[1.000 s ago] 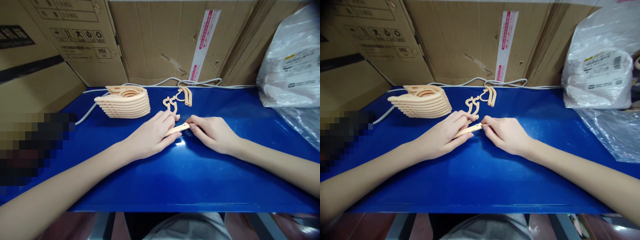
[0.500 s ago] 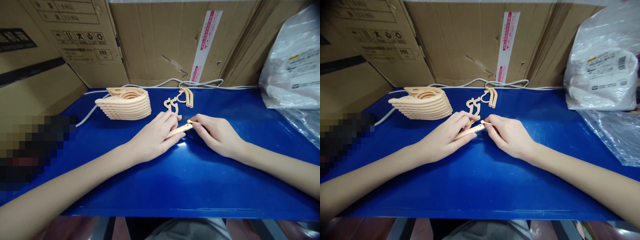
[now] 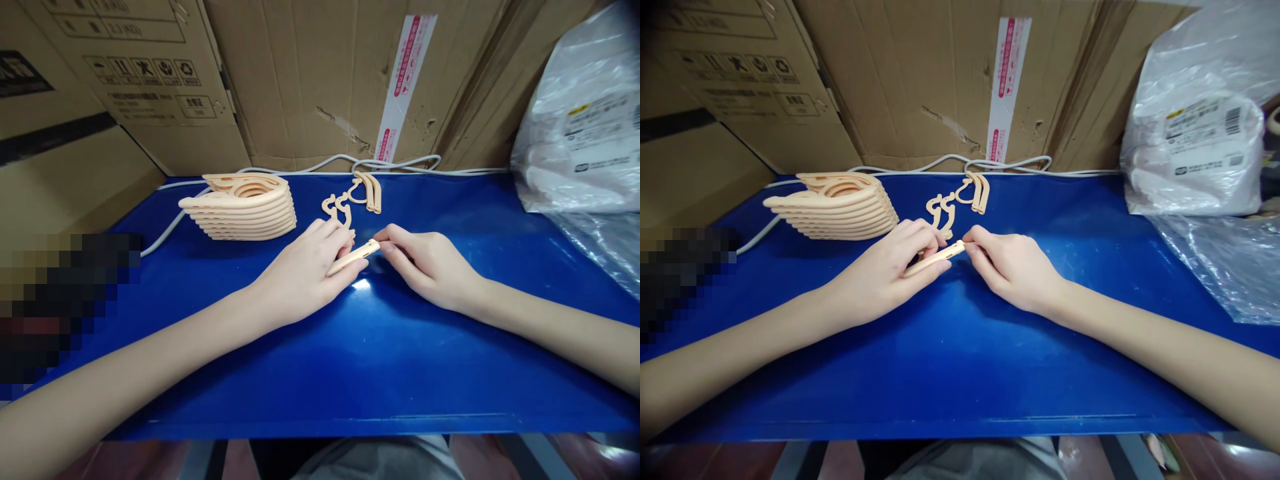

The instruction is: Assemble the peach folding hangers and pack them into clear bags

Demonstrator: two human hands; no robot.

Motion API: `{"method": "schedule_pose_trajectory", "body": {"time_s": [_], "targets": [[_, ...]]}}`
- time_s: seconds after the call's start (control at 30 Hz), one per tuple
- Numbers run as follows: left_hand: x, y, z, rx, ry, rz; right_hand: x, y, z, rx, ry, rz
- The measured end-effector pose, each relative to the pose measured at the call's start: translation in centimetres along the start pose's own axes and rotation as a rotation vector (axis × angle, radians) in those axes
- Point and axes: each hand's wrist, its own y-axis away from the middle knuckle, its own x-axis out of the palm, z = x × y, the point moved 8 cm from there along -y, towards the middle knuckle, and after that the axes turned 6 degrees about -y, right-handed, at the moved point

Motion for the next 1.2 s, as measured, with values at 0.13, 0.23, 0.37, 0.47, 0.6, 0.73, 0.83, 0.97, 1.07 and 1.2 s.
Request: {"method": "schedule_pose_trajectory", "body": {"time_s": [0.13, 0.23, 0.37, 0.47, 0.6, 0.73, 0.83, 0.97, 1.07, 1.2], "targets": [[-0.1, 0.5, 0.0, 0.008, 0.064, -0.029, 0.1, 0.1, 0.3, -0.033, -0.018, 0.024], [-0.1, 0.8, 0.1, 0.008, 0.105, -0.033, 0.3, 0.2, 0.6, -0.057, -0.038, 0.054], [0.0, 1.1, 0.2, 0.006, 0.133, -0.022, 0.6, 0.2, 0.6, -0.055, -0.048, 0.095], [0.0, 1.1, 0.5, -0.016, 0.162, -0.001, 0.6, 0.2, 0.7, -0.071, -0.040, 0.097], [-0.1, 1.1, 0.5, 0.014, 0.152, 0.009, 0.8, 0.3, 0.8, -0.109, -0.038, 0.121], [-0.1, 1.0, 0.4, 0.069, 0.100, 0.037, 1.1, 0.3, 0.6, -0.108, -0.029, 0.141], [-0.1, 1.0, 0.5, 0.088, 0.082, 0.056, 1.2, 0.3, 0.5, -0.096, -0.023, 0.147], [-0.1, 0.9, 0.9, 0.089, 0.103, 0.066, 1.2, 0.2, 0.5, -0.086, -0.027, 0.151], [-0.1, 0.9, 1.1, 0.089, 0.111, 0.057, 1.1, 0.1, 0.4, -0.069, -0.036, 0.135], [-0.1, 1.0, 1.1, 0.094, 0.108, 0.035, 0.9, 0.1, 0.4, -0.069, -0.030, 0.120]]}}
